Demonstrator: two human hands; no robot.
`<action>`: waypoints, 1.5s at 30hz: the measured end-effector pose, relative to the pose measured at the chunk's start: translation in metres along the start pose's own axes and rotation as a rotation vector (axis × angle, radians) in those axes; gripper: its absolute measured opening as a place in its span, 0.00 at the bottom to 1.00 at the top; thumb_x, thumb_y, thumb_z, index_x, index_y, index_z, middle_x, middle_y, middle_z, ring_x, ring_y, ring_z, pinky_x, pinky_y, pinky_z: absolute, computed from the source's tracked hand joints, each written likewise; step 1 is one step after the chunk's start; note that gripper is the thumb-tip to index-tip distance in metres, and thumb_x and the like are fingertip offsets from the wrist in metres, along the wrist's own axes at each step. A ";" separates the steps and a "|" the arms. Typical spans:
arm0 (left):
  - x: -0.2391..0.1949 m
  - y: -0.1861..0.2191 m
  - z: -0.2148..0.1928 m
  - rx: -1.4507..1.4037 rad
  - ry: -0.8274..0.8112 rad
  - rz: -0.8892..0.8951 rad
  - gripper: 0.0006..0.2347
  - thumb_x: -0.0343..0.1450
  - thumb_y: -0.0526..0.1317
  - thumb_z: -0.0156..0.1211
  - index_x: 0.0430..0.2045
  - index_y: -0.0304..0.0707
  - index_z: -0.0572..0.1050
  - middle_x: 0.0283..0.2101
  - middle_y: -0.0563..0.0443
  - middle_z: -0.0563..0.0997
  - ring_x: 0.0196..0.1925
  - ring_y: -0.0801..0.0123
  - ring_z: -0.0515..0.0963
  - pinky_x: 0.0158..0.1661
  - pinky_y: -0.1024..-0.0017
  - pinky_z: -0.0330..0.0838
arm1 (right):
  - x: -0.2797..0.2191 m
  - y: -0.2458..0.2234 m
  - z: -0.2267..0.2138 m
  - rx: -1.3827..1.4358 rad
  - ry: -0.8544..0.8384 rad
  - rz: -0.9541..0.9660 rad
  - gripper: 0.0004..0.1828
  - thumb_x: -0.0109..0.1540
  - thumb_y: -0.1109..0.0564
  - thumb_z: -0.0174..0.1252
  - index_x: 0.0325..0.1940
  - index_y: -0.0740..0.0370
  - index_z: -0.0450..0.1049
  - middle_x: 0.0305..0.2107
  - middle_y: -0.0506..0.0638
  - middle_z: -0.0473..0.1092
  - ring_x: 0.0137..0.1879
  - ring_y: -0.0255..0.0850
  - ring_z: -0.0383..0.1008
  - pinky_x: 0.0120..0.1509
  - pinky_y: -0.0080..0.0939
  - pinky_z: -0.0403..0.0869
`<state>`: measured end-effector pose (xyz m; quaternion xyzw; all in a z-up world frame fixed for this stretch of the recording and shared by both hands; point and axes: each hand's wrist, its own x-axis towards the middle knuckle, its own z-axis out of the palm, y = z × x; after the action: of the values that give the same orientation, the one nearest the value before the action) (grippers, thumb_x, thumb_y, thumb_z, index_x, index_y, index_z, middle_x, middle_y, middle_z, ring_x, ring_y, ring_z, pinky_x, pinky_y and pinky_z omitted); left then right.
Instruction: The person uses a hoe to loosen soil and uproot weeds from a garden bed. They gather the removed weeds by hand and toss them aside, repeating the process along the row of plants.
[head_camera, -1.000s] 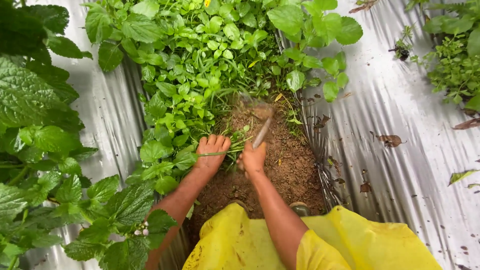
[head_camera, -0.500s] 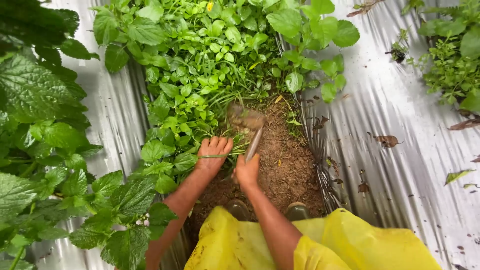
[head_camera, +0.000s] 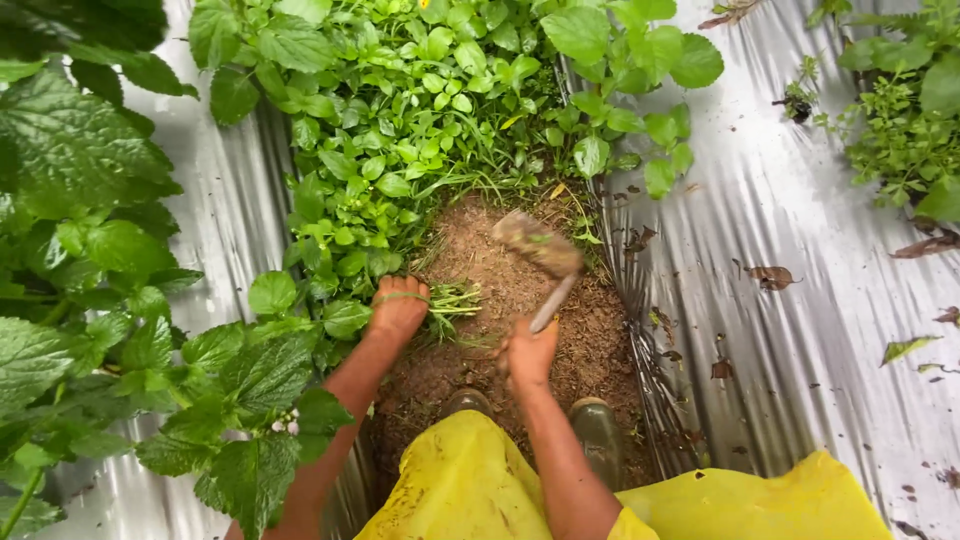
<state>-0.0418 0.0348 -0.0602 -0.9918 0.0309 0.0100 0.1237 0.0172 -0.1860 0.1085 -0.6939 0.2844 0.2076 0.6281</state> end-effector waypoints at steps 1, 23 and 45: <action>-0.005 -0.001 -0.009 0.001 0.024 0.006 0.02 0.64 0.38 0.59 0.25 0.42 0.75 0.26 0.43 0.73 0.27 0.48 0.75 0.33 0.46 0.61 | 0.000 -0.016 0.001 0.096 0.043 -0.036 0.13 0.67 0.57 0.49 0.54 0.62 0.57 0.17 0.52 0.66 0.16 0.38 0.67 0.16 0.38 0.71; -0.018 -0.004 -0.048 -0.011 0.218 -0.068 0.02 0.65 0.37 0.58 0.22 0.42 0.73 0.24 0.45 0.71 0.25 0.50 0.73 0.31 0.52 0.61 | 0.010 -0.012 0.014 -0.311 -0.279 0.034 0.15 0.66 0.50 0.56 0.49 0.62 0.65 0.14 0.55 0.69 0.14 0.43 0.72 0.15 0.41 0.72; -0.024 -0.008 -0.071 0.037 0.159 -0.107 0.03 0.64 0.39 0.60 0.21 0.46 0.71 0.25 0.48 0.71 0.27 0.53 0.73 0.31 0.55 0.62 | 0.011 -0.034 0.032 -0.070 -0.267 -0.053 0.14 0.66 0.59 0.51 0.54 0.65 0.61 0.13 0.49 0.63 0.11 0.38 0.64 0.10 0.39 0.65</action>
<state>-0.0647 0.0267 0.0111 -0.9873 -0.0122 -0.0759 0.1393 0.0504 -0.1537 0.1230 -0.6890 0.1724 0.2913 0.6409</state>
